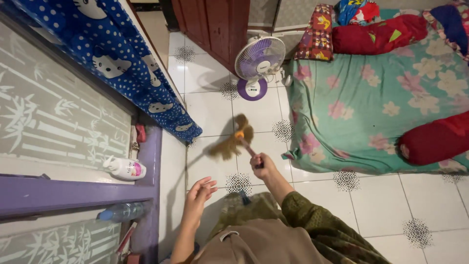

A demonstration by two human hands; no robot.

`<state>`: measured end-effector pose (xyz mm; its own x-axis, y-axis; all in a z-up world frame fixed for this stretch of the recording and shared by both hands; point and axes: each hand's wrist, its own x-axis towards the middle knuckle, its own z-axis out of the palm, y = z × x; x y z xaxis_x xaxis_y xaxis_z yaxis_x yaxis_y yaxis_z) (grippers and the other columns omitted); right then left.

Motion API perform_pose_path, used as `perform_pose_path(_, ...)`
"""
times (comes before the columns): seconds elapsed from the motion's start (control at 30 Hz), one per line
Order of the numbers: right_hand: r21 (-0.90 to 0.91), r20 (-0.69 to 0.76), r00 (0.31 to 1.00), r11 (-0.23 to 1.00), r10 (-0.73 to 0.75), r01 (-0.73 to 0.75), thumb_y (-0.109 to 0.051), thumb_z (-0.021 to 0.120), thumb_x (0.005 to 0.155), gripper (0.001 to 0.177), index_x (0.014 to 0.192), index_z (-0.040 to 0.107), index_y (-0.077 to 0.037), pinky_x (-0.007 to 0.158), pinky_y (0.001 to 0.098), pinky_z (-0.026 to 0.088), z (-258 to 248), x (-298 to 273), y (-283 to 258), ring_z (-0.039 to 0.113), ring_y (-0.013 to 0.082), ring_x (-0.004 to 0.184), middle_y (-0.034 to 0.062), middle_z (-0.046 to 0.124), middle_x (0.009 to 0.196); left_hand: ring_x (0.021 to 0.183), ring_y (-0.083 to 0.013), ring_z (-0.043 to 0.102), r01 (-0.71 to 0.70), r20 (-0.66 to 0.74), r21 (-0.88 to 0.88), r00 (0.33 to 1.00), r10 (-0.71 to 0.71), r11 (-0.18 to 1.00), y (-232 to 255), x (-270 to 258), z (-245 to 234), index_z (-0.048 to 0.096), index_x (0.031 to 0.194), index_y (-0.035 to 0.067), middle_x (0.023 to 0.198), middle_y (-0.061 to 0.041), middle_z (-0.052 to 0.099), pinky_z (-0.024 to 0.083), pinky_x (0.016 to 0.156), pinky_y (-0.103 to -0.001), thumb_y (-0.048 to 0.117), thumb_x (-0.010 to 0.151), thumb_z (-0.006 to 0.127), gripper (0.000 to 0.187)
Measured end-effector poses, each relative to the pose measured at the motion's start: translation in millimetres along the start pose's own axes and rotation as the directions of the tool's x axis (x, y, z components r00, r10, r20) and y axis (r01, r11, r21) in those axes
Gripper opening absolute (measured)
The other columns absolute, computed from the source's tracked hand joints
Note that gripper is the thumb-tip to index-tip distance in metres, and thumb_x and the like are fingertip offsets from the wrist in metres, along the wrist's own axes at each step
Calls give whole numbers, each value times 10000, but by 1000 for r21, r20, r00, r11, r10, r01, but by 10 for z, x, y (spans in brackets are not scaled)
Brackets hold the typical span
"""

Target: Sweeping the floor throughout different areas of the home with a broom.

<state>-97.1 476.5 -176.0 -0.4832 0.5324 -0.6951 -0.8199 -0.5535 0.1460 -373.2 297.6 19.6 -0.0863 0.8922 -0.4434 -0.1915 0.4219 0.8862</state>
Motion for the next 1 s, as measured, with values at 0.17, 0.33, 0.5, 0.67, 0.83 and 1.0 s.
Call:
perform_pose_path(0.17,-73,62,989,988,-135,139,9,545,844,113,874,448,-41,405,195,332,95,-417,-361,375,84,488,-20,402,617,1139,-203,709,79,-17,-53,997,-80,995,-171,141,-139,599,1362,70,1293,-113,729,503,995,-342,229,1001,521,403)
perform_pose_path(0.33,-305,-59,907,873,-416,380,-56,593,873,139,849,457,-67,409,221,333,106,-891,-548,422,107,494,1,437,612,1148,-193,708,113,-10,-50,994,-113,992,-64,352,-34,596,1363,67,1307,-110,724,498,991,-336,204,995,516,401)
perform_pose_path(0.5,-779,-239,728,574,-643,251,-30,602,866,76,841,531,-25,403,348,378,-218,-726,-848,443,206,444,80,471,575,1134,-192,705,106,9,-23,994,-106,994,124,609,146,609,1356,81,1287,-100,726,506,990,-331,242,1008,545,389)
perform_pose_path(0.67,-753,-376,750,651,-544,94,-21,638,888,153,799,517,8,402,374,376,-467,-41,-1019,463,227,444,97,491,575,1118,-197,712,110,-17,-47,994,-111,993,264,926,230,620,1347,79,1264,-106,730,516,962,-341,238,1009,541,382)
perform_pose_path(0.83,-724,-407,850,686,-336,-75,-20,645,891,196,767,495,-2,399,350,385,-35,459,-1150,467,223,445,99,483,570,1126,-176,720,90,-69,-69,993,-94,994,482,1304,380,616,1347,90,1278,-85,736,518,983,-317,197,987,489,396)
perform_pose_path(1.0,-605,-294,956,772,10,-194,-55,609,944,158,861,476,-33,413,221,384,479,860,-1564,476,112,502,30,514,636,1114,-199,717,9,-71,-168,997,-21,986,632,1699,643,624,1330,69,1265,-120,732,522,975,-330,229,998,530,380)
